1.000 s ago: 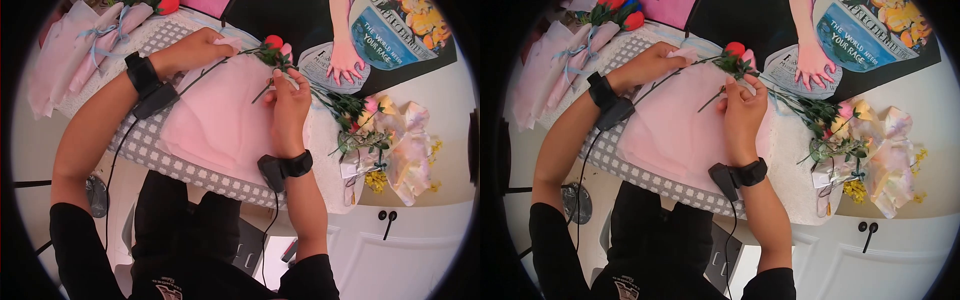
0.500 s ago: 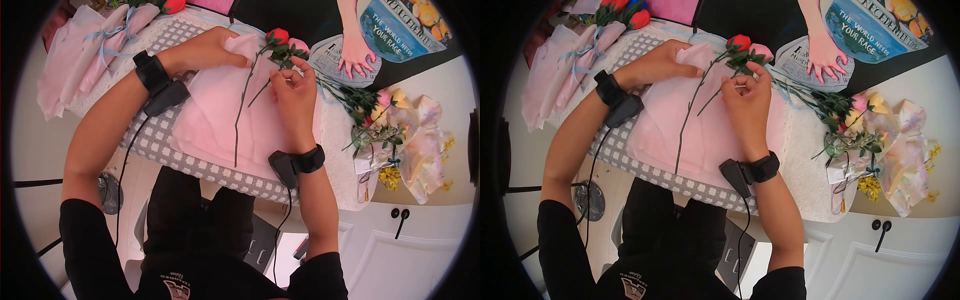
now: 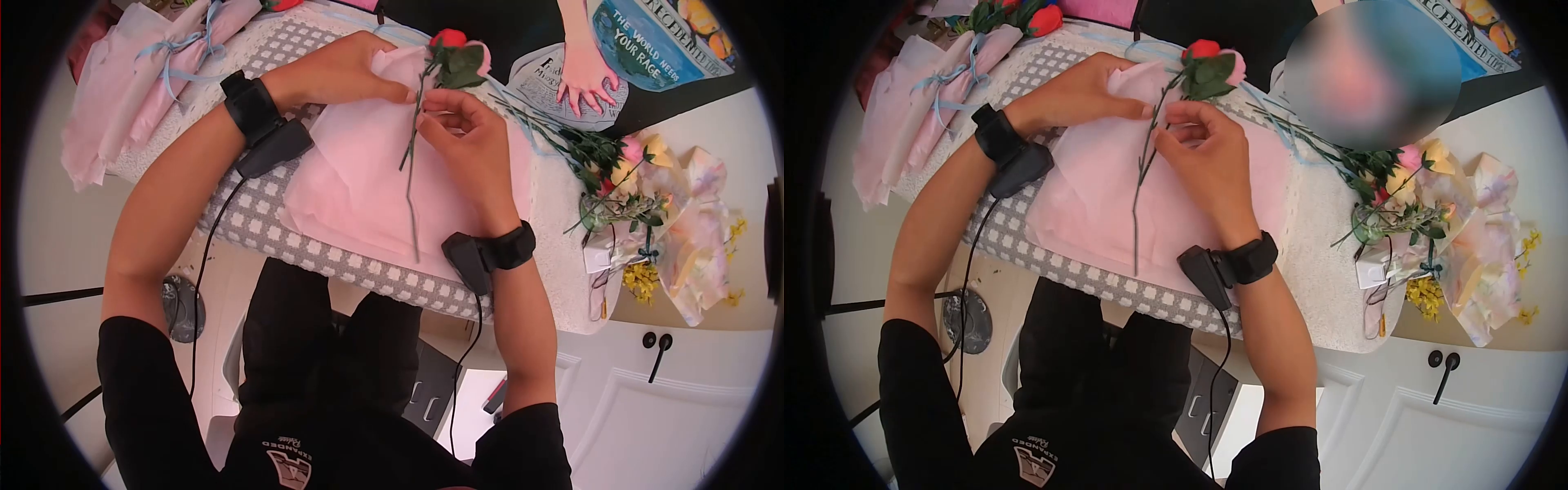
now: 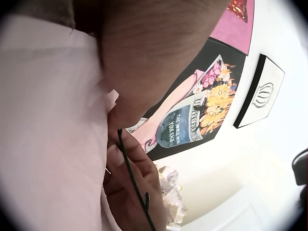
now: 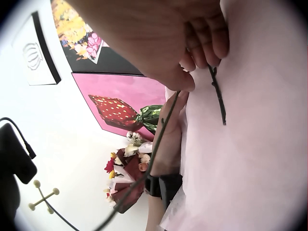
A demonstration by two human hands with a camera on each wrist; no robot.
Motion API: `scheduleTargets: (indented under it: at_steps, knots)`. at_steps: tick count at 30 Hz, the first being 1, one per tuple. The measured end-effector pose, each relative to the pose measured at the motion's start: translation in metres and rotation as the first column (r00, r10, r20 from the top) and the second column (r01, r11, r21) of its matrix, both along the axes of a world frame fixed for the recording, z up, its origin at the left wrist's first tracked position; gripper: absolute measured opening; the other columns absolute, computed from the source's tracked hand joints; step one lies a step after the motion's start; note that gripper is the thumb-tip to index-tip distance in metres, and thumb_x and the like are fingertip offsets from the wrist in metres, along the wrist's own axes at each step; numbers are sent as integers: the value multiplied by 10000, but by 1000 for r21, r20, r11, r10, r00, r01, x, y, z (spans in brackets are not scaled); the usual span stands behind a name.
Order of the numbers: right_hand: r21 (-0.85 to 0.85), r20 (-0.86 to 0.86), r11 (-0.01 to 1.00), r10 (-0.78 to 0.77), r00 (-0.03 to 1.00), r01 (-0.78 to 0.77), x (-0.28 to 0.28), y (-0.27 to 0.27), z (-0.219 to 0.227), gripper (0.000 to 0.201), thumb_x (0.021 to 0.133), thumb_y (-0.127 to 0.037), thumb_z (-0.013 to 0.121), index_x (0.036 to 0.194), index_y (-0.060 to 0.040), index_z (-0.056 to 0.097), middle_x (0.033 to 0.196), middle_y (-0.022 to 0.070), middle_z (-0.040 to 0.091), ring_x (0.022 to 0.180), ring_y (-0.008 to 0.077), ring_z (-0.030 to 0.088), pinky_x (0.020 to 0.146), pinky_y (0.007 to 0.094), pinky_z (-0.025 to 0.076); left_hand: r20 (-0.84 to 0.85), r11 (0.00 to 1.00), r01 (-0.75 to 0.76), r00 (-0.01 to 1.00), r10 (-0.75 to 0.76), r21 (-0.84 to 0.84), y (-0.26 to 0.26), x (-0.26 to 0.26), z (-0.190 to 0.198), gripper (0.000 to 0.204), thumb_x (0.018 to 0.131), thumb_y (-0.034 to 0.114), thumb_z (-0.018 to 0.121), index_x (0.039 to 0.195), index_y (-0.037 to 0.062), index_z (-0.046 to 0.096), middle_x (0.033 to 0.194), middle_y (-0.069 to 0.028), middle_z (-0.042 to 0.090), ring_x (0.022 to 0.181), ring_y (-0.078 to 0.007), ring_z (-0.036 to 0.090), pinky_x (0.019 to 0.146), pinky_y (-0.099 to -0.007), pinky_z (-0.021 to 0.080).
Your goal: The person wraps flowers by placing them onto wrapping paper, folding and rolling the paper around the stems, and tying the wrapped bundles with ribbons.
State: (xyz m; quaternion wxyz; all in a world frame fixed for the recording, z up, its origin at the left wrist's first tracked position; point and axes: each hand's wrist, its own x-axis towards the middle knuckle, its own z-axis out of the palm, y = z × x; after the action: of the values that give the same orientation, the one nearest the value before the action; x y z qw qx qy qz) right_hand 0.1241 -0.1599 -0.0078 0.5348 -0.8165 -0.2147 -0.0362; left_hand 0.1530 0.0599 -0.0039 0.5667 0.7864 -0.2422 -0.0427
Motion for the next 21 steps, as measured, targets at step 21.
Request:
scheduleTargets:
  at_steps: [21]
  knots:
    - [-116,34,990,-72,997,76,-4,-1,2,329,738,-203,821,963,13,714,821,57,696,692,116,630,649,245,521,-293,963,36,949,-117,-268,6,4,15,375,996,364,532,1171,43,611,830,26,657,680,-15,588,563,-172,428]
